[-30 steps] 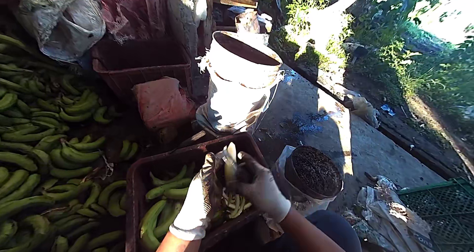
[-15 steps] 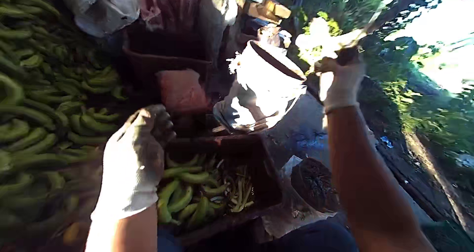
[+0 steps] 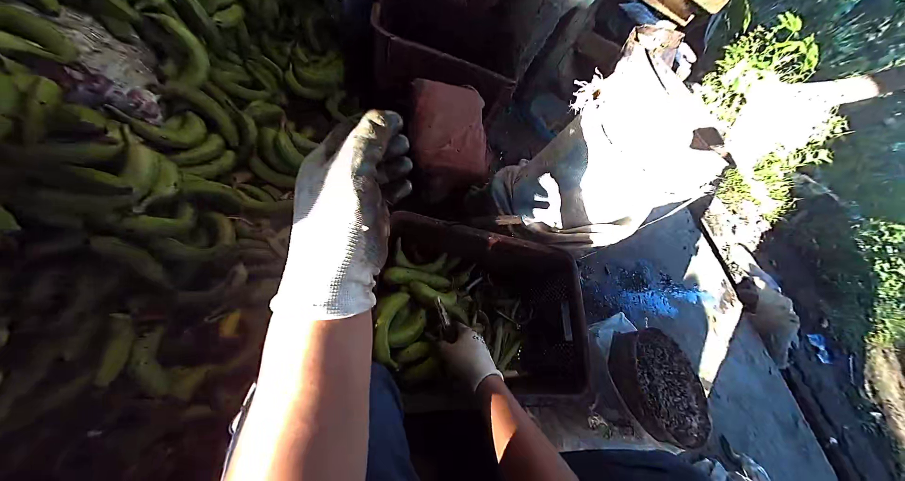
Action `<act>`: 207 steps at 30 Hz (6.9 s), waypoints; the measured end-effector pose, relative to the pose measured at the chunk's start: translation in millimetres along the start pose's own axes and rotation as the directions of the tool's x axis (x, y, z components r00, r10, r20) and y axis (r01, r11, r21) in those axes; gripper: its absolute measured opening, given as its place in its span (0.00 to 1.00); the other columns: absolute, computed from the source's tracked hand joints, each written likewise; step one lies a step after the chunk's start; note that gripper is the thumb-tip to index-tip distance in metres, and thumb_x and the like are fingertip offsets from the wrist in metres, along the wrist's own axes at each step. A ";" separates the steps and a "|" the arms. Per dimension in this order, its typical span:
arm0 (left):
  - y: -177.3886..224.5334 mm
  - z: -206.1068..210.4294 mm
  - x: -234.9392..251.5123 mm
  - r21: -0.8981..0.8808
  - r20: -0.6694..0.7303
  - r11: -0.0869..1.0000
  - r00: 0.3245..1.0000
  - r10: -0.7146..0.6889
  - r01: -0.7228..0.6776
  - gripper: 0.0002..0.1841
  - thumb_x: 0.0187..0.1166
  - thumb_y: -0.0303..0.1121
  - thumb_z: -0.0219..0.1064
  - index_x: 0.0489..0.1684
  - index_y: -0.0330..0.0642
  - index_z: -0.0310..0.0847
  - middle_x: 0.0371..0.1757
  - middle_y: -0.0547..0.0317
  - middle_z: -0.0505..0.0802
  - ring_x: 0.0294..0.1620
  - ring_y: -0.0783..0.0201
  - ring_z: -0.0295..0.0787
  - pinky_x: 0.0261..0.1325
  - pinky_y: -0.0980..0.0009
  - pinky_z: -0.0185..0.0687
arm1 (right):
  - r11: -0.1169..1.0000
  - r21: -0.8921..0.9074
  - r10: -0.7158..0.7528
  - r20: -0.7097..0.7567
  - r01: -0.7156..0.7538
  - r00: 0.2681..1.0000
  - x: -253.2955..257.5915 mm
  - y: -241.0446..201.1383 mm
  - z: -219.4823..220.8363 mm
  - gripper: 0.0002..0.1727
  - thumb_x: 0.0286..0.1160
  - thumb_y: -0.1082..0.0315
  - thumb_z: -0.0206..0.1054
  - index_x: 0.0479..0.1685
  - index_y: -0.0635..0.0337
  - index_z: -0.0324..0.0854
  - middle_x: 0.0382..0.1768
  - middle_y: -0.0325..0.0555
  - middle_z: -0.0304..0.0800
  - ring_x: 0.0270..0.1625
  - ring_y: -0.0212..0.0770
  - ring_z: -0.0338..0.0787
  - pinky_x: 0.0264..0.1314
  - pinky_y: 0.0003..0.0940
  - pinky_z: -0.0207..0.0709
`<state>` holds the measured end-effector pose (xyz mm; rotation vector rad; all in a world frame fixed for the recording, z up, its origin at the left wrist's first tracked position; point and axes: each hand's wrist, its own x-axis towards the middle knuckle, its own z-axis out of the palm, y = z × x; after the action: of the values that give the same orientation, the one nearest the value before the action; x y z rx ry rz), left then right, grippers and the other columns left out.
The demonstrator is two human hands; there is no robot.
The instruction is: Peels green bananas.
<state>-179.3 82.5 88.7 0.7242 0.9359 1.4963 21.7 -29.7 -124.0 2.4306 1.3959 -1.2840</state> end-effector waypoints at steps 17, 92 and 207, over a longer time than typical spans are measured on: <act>-153.0 110.1 -115.7 0.203 0.348 0.853 0.779 -0.521 0.480 0.22 0.92 0.46 0.52 0.74 0.41 0.73 0.54 0.50 0.89 0.49 0.59 0.90 0.48 0.61 0.90 | 0.412 0.555 -0.192 -0.722 0.723 0.664 -119.4 82.0 -160.9 0.23 0.71 0.66 0.75 0.64 0.67 0.79 0.51 0.49 0.93 0.51 0.42 0.94 0.55 0.40 0.91; -142.3 101.1 -107.6 0.323 0.624 0.927 0.694 -0.360 0.190 0.16 0.88 0.35 0.53 0.62 0.38 0.82 0.46 0.59 0.92 0.45 0.70 0.89 0.51 0.71 0.89 | 0.692 0.099 -0.340 -0.830 0.715 0.443 -101.0 115.3 -156.8 0.21 0.72 0.48 0.76 0.59 0.47 0.92 0.55 0.41 0.90 0.59 0.37 0.88 0.63 0.41 0.85; -140.3 105.6 -128.7 0.138 0.592 0.922 0.716 -0.371 0.363 0.14 0.82 0.34 0.64 0.61 0.39 0.82 0.46 0.57 0.93 0.45 0.66 0.92 0.50 0.69 0.91 | 0.649 -0.258 -0.579 -0.777 0.716 0.245 -125.3 130.8 -167.2 0.21 0.75 0.51 0.75 0.65 0.46 0.90 0.57 0.46 0.91 0.61 0.42 0.89 0.66 0.45 0.85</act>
<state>-1.6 -27.0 26.8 0.8962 0.5388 0.8106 192.9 -122.3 27.3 2.7398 2.9067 -0.0612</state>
